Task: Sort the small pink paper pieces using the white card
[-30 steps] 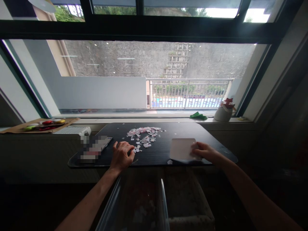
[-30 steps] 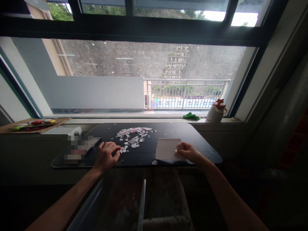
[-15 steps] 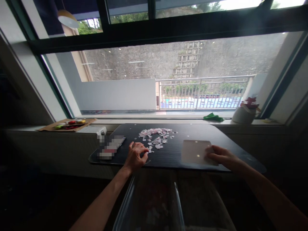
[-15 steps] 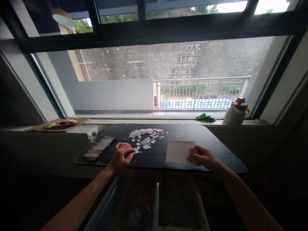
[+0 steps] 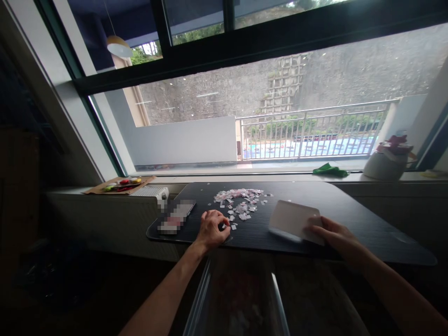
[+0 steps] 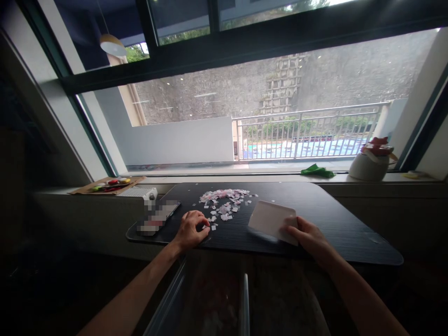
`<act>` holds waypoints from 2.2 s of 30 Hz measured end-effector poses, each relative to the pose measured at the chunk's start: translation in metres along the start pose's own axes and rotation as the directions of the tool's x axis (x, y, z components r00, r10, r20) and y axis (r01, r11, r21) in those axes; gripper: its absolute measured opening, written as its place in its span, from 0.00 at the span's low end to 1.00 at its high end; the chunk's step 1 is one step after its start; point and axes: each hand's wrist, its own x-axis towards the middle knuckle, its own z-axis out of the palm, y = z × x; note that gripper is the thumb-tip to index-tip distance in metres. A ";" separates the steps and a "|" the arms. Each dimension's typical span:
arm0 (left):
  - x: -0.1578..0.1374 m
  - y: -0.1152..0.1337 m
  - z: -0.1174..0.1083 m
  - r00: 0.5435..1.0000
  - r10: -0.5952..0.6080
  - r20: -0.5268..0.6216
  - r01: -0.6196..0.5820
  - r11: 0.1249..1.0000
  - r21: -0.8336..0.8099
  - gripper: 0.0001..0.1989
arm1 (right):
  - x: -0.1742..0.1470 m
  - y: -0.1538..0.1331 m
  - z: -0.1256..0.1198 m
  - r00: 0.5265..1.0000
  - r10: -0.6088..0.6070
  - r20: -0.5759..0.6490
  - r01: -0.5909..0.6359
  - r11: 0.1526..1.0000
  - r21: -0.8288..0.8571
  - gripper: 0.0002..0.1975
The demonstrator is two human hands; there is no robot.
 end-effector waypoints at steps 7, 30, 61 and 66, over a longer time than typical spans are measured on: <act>0.036 0.009 0.001 0.990 -0.066 0.122 0.057 0.995 0.079 0.13 | 0.000 0.004 0.002 0.999 -0.032 0.009 0.032 0.999 0.006 0.14; 0.063 0.012 0.009 0.944 -0.261 0.202 0.297 0.938 -0.177 0.09 | 0.004 0.008 0.000 0.998 -0.065 0.015 0.065 0.997 -0.032 0.16; 0.027 -0.007 -0.040 0.944 -0.099 0.314 0.110 0.994 -0.019 0.13 | -0.004 0.002 0.003 0.999 -0.040 -0.037 0.040 0.999 -0.002 0.17; 0.015 0.002 -0.033 0.952 -0.041 0.303 0.017 0.996 0.082 0.11 | -0.001 0.003 0.000 0.999 -0.023 -0.027 0.021 0.999 -0.047 0.18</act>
